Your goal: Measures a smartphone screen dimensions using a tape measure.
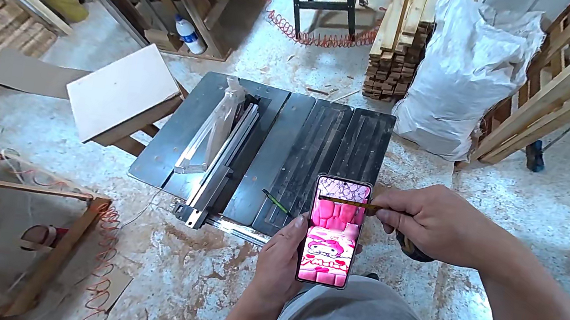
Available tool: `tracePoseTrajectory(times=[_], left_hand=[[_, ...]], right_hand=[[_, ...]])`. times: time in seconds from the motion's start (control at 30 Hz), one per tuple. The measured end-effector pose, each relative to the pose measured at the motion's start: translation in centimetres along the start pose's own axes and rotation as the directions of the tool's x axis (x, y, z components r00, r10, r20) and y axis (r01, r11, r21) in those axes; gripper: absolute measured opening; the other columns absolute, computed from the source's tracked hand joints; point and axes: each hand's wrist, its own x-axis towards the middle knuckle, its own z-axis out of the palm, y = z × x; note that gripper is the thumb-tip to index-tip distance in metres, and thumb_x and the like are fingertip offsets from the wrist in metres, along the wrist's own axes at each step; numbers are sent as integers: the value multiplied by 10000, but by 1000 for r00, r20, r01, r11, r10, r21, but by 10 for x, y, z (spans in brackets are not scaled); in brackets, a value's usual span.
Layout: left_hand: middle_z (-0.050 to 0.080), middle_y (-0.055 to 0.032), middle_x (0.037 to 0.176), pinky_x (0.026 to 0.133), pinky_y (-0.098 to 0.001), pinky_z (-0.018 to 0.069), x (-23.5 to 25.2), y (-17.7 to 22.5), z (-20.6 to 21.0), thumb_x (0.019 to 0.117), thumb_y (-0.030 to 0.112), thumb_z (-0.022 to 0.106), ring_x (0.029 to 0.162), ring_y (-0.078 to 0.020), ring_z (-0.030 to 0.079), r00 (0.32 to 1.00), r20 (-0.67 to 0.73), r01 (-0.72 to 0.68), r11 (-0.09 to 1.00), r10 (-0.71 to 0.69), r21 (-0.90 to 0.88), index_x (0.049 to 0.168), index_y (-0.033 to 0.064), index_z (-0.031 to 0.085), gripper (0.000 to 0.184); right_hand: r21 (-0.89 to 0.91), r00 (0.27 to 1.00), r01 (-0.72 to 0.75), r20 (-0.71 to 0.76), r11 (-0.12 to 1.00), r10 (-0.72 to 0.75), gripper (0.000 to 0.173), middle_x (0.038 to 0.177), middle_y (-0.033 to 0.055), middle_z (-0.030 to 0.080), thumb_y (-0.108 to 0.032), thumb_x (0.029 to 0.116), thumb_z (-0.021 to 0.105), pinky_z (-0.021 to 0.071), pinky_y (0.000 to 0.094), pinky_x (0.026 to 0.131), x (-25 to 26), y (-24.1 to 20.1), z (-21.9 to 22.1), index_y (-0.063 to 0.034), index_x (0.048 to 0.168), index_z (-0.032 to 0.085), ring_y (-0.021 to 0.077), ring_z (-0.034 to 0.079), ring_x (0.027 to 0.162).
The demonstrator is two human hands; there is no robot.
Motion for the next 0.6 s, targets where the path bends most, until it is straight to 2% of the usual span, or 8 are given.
tracePoseTrajectory(times=[0.6], left_hand=[[695,-162,1199,920,-456,605,4,4,0,1124,398,299,1066,-232,712,1000,-16,22,998,-21,56,1385,76,583,502]], right_hand=[[16,1000,-20,10,1000,20,275,814,-152,686,-349,1093,464,555,197,624,1,2,-1,-277,1141,725,-41,634,706]])
